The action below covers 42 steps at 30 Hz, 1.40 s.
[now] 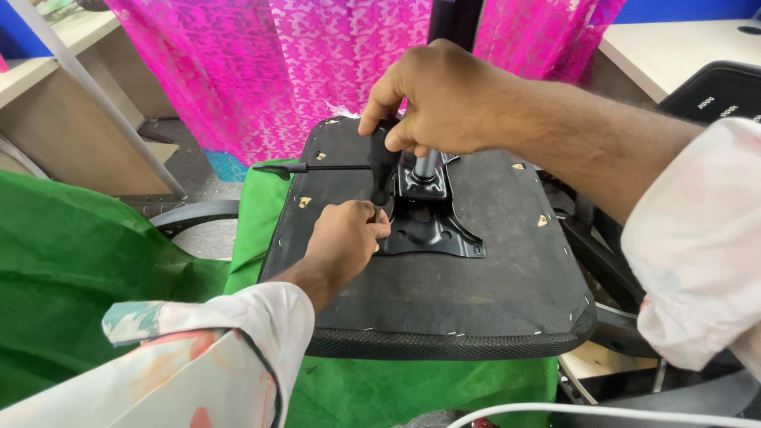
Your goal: The person uses a screwdriver to tighten screws on a metal chair base attached to an upside-down chair seat. The person secures the base to the seat by tightening multiple screws in sequence.
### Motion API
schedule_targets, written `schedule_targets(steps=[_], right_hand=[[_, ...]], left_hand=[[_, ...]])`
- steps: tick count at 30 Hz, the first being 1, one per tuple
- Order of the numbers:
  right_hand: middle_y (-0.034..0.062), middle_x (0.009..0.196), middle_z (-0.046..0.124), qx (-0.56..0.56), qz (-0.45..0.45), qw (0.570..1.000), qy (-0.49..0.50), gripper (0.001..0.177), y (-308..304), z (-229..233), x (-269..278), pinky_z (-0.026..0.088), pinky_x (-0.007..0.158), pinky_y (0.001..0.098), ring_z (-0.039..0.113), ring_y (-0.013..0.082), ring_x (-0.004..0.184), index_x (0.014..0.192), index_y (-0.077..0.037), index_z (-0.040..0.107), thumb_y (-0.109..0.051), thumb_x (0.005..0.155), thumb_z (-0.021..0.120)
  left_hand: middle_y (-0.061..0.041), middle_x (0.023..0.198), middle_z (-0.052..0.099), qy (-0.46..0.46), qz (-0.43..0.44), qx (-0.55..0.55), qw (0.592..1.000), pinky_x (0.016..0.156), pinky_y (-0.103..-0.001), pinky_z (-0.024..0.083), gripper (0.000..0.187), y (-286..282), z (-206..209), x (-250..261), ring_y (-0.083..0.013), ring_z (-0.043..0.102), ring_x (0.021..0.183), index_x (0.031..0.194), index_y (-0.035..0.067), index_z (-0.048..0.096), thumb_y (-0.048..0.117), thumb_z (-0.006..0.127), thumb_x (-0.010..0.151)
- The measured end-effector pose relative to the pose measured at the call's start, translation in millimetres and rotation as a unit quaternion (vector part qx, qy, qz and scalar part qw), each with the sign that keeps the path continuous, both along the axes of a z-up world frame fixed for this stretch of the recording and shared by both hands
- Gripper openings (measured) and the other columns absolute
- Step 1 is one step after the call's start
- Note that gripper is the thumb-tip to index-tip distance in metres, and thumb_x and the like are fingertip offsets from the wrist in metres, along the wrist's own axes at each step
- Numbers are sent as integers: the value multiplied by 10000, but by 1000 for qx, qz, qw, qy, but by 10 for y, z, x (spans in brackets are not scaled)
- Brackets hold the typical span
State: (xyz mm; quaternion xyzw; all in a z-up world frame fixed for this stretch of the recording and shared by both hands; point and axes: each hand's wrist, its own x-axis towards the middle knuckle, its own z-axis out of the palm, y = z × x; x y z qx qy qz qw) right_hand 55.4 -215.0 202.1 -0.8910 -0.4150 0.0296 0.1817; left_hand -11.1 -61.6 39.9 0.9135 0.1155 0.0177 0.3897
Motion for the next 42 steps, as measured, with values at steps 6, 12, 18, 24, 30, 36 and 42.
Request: schedule_targets(steps=[6,12,18,24,30,36,42], right_hand=[[105,859,776,44,-29,999,6,252,134,-58,-79,596,529,281,720,133,556,1090,-56,728,-187,877,753],[89,867,758,-4,-101,995,8,281,187,-52,-66,608,619,346,724,157,609,1089,-57,714,-263,900,745],[84,1007,741,-40,114,981,-153,324,225,-94,45,575,780,408,725,234,912,1092,-93,776,-256,819,839],[93,876,756,-171,-125,975,-68,307,482,61,-170,572,801,392,749,221,842,1109,-133,754,-296,851,784],[90,657,729,-249,-148,953,-84,304,751,130,-329,557,710,417,737,244,674,1070,-137,763,-397,920,720],[210,689,721,-322,-292,900,9,492,983,112,-289,596,738,429,774,283,671,1069,-60,718,-494,1026,488],[137,967,717,-318,-171,932,12,457,905,82,-161,607,742,450,766,341,784,1177,-114,672,-504,942,628]], left_hand=[[-42,785,760,-37,-34,24,998,685,-352,553,105,86,-63,25,-193,725,703,912,110,755,199,712,877],[-14,798,760,-18,-71,52,996,692,-368,523,105,177,-52,15,-192,697,739,936,151,753,221,682,901],[-26,761,777,-72,-173,-57,981,680,-323,558,148,405,-156,81,-159,720,681,921,119,761,240,680,894],[13,828,799,-31,-197,-59,978,697,-312,552,152,554,-278,186,-132,718,709,969,160,777,241,660,916],[13,875,781,-133,-163,-137,968,727,-303,551,168,620,-453,135,-124,722,756,1010,160,793,217,743,860],[-27,868,727,-156,-169,-189,955,676,-315,549,159,708,-561,200,-169,704,728,994,95,776,105,768,835],[-47,871,726,-168,-179,-191,950,683,-325,568,129,711,-576,232,-175,729,742,971,100,781,98,747,847]])
